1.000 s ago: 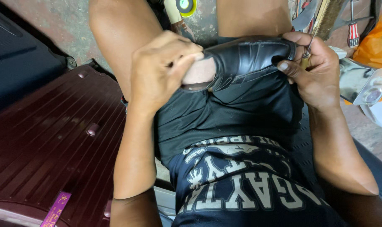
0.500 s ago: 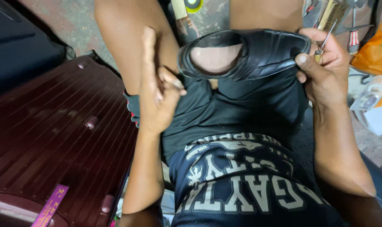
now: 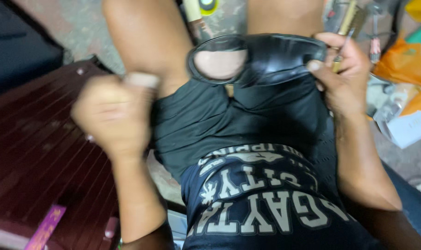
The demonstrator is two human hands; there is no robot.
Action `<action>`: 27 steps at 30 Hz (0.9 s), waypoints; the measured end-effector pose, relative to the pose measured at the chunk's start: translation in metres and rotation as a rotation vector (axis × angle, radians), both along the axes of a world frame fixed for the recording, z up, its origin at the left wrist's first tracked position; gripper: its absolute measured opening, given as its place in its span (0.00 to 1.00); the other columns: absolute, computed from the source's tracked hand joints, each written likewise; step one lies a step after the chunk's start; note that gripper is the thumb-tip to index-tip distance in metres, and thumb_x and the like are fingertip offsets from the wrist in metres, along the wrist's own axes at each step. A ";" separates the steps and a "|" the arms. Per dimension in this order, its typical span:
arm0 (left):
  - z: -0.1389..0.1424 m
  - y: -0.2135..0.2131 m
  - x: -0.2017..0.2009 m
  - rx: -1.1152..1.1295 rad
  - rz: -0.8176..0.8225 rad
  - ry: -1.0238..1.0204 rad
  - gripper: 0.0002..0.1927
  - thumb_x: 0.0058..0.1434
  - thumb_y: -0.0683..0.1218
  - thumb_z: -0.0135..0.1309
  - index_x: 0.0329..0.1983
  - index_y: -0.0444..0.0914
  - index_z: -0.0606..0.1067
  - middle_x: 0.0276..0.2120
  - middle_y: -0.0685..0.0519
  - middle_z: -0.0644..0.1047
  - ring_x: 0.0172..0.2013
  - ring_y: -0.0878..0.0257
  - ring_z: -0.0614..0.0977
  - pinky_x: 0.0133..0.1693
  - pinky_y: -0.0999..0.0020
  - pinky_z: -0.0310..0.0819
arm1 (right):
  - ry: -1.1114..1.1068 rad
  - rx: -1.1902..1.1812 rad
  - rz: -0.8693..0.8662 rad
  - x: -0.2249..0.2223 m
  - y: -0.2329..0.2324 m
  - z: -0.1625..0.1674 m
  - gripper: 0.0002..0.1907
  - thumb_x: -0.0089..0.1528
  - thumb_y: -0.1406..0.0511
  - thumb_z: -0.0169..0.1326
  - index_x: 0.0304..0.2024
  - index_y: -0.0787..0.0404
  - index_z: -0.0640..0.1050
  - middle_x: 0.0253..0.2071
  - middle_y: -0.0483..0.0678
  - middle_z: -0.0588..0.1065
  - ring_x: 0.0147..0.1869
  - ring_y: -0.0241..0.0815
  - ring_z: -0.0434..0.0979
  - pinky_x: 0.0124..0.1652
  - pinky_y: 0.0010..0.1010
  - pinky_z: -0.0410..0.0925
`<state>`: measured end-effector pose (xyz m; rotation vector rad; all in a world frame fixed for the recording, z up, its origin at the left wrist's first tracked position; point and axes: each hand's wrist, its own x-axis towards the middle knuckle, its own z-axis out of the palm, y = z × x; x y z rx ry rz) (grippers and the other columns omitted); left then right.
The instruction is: The person stitches a black leather shoe using a needle and thread. They repeatedly insert the needle through the shoe's upper, pull the thread, and adjust the shoe's position on their lap to continue sewing.
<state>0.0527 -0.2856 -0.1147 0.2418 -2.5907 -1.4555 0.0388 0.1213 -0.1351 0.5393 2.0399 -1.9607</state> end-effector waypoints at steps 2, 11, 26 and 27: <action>-0.014 -0.039 -0.011 -0.306 0.159 0.230 0.26 0.72 0.44 0.68 0.29 0.32 0.63 0.27 0.52 0.64 0.30 0.63 0.66 0.32 0.67 0.62 | -0.030 0.121 -0.023 0.004 -0.001 -0.001 0.20 0.66 0.76 0.61 0.59 0.67 0.74 0.40 0.39 0.75 0.35 0.23 0.69 0.38 0.13 0.64; -0.067 -0.067 -0.062 -0.488 0.390 0.194 0.12 0.68 0.39 0.60 0.35 0.35 0.68 0.33 0.52 0.68 0.36 0.59 0.70 0.41 0.62 0.69 | -0.005 -0.082 -0.067 0.010 0.004 -0.010 0.23 0.65 0.72 0.65 0.61 0.66 0.73 0.42 0.40 0.78 0.27 0.22 0.65 0.27 0.13 0.57; 0.036 0.116 -0.077 -0.282 -0.681 -0.171 0.17 0.65 0.46 0.64 0.26 0.36 0.70 0.28 0.46 0.74 0.32 0.47 0.75 0.36 0.52 0.68 | 0.129 0.003 0.055 0.014 0.013 -0.003 0.24 0.65 0.76 0.66 0.62 0.67 0.72 0.46 0.39 0.73 0.42 0.24 0.67 0.38 0.14 0.60; 0.034 0.117 -0.077 -0.250 -0.669 -0.176 0.19 0.65 0.45 0.64 0.25 0.35 0.67 0.27 0.46 0.72 0.31 0.47 0.73 0.36 0.53 0.67 | 0.101 0.052 0.051 0.016 0.014 -0.002 0.25 0.64 0.76 0.66 0.62 0.67 0.73 0.45 0.39 0.74 0.39 0.24 0.65 0.37 0.14 0.58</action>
